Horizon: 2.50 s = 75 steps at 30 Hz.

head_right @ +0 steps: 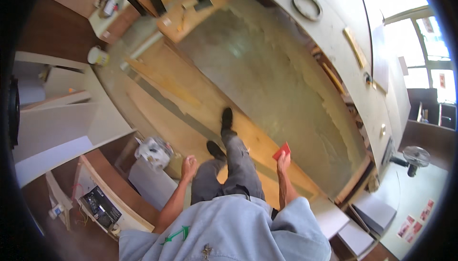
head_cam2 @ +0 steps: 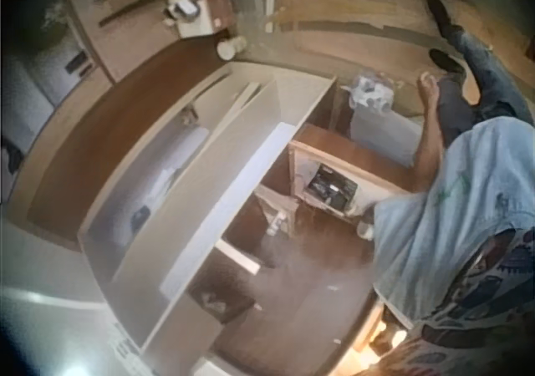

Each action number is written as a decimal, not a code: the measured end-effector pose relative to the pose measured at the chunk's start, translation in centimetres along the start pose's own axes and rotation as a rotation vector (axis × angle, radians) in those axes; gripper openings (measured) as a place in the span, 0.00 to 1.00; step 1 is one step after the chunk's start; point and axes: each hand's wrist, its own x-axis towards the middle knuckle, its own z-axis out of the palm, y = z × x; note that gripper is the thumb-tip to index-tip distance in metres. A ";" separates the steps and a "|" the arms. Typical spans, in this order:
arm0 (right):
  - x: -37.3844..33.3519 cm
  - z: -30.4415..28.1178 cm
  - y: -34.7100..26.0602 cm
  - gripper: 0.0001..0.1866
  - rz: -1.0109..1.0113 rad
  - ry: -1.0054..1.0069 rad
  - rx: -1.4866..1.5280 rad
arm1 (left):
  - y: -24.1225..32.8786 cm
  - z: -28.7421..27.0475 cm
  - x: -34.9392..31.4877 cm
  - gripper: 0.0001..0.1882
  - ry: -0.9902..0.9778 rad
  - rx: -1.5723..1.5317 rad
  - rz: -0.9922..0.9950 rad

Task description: The person applies adhesive from a can onto a curved wooden panel and spreads it evenly using a small red spreader.

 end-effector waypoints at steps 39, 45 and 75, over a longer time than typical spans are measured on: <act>19.0 32.7 -64.4 0.12 0.101 -0.680 0.874 | 10.4 -28.7 23.1 0.14 -0.065 0.097 -0.170; 21.7 51.5 -85.2 0.12 -0.066 -0.825 1.009 | 9.1 -48.4 41.3 0.19 0.272 -0.074 -0.269; -13.1 39.1 -30.8 0.18 0.871 0.101 0.574 | 50.4 -5.0 90.9 0.20 -0.398 0.568 0.756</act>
